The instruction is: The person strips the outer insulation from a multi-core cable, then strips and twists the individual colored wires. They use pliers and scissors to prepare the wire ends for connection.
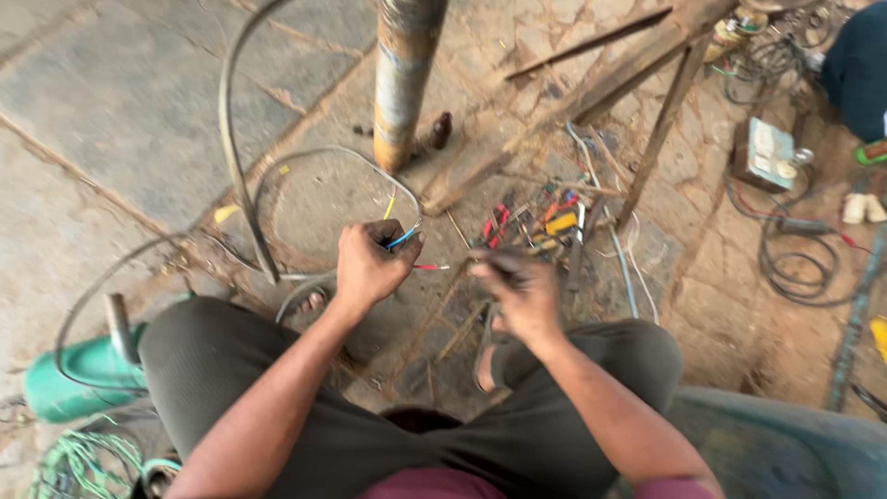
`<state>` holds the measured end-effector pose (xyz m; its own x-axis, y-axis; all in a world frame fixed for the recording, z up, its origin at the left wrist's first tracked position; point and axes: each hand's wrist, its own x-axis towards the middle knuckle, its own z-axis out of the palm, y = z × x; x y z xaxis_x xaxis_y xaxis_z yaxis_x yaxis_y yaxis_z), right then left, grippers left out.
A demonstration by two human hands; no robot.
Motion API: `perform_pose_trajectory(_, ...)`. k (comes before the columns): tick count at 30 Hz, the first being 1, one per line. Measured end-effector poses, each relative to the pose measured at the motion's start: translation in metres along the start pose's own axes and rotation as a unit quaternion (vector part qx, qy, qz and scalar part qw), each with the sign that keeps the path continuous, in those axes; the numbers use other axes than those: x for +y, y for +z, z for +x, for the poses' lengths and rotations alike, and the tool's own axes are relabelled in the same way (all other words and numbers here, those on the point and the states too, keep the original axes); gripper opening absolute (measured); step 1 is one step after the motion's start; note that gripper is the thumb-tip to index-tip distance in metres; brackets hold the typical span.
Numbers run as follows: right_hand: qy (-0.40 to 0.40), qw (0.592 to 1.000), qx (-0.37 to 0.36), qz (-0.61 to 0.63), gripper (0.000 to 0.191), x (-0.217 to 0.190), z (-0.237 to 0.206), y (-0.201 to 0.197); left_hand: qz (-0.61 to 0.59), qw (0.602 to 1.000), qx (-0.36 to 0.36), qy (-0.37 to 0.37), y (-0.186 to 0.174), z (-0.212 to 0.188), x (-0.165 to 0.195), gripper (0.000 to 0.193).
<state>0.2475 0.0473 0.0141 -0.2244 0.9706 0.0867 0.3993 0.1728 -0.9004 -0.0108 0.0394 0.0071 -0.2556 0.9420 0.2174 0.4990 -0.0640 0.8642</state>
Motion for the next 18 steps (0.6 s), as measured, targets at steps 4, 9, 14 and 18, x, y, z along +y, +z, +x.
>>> perform_pose_trajectory(4, -0.057, 0.998, -0.019, -0.004, 0.025, -0.018, -0.008, 0.017, -0.013, 0.991, -0.114, -0.067, 0.000, -0.007, 0.018, 0.034)
perform_pose_trajectory(9, -0.029, 0.999, -0.036, 0.012, 0.015, -0.018, -0.006, 0.015, -0.076, 0.980, -0.179, -0.027, -0.006, -0.004, 0.022, 0.029)
perform_pose_trajectory(14, 0.043, 0.991, -0.039, 0.122, 0.014, -0.010, -0.007, 0.018, -0.096, 0.966, -0.240, -0.020, -0.009, -0.012, 0.021, 0.025)
perform_pose_trajectory(18, 0.041, 0.983, -0.065, 0.164, 0.015, -0.008, -0.009, 0.021, -0.105, 0.970, -0.218, -0.037, -0.011, -0.016, 0.015, 0.024)
